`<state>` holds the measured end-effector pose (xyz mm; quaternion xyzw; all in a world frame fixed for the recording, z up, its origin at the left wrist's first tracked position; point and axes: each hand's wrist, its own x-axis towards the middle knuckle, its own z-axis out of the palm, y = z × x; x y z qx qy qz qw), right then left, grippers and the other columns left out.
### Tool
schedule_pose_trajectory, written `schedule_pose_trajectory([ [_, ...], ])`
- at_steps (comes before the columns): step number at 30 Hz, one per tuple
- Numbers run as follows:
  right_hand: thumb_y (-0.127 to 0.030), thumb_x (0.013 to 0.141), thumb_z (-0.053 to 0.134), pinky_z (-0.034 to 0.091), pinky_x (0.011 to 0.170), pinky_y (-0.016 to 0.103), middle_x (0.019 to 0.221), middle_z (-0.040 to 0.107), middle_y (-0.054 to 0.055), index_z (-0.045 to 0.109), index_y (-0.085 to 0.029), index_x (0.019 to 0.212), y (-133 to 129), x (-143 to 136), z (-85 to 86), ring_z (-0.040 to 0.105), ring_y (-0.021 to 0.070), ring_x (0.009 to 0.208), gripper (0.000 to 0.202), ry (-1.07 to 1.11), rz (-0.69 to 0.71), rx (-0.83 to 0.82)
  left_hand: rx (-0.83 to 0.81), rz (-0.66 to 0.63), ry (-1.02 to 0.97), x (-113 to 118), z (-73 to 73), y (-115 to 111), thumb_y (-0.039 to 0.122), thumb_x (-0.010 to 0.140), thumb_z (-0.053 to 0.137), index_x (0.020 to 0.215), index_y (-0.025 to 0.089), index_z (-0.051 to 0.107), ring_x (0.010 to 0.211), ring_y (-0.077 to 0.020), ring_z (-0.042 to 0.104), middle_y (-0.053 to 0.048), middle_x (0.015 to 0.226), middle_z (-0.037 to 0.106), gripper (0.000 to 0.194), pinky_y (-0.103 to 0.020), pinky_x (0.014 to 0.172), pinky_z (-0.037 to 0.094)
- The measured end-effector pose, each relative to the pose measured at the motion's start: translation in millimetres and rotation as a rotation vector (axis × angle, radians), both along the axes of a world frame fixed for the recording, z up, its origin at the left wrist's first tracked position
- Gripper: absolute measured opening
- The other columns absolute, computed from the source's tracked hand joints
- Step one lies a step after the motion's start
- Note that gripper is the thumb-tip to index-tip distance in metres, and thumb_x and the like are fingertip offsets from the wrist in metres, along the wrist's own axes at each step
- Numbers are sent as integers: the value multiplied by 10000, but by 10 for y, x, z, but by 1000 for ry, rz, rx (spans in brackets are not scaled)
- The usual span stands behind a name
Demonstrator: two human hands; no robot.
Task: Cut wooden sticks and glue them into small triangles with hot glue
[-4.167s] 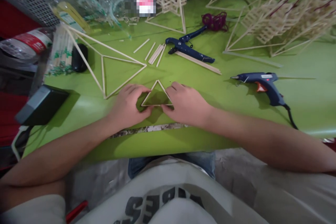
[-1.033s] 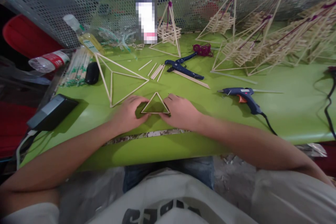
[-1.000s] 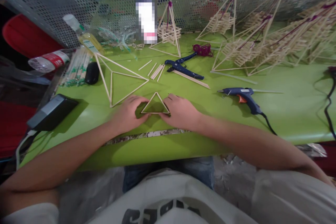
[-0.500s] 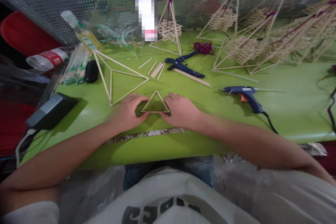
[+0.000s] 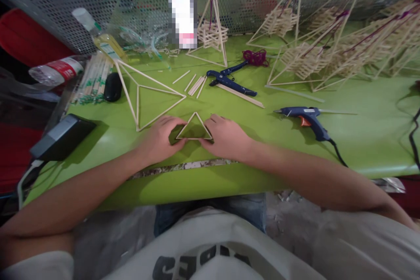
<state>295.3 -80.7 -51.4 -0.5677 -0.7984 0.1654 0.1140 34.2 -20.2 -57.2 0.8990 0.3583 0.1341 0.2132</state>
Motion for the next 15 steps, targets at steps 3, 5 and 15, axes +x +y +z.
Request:
schedule_pose_trajectory([
  [3,-419,1038,680,548,802,394,1132,750,160,740,-124,1185,2,-1,4,709,277,944,336,-6,4,1,17,-2,2,-3,17,-3,246,987,757,1373,194,670,1291,-313,728,-135,1355,775,400,-595,1138,618],
  [5,-420,1039,680,550,797,394,1140,751,163,737,-126,1184,4,-7,7,709,277,944,333,-3,4,-6,19,-6,0,-5,25,-3,238,982,765,1367,211,667,1290,-311,730,-127,1356,775,399,-602,1140,616],
  [15,-426,1038,688,556,809,382,1143,746,155,739,-135,1201,-5,-7,11,721,273,952,337,1,-7,-8,12,7,15,3,51,-12,246,982,766,1370,222,660,1298,-314,725,-128,1352,769,403,-575,1122,624],
])
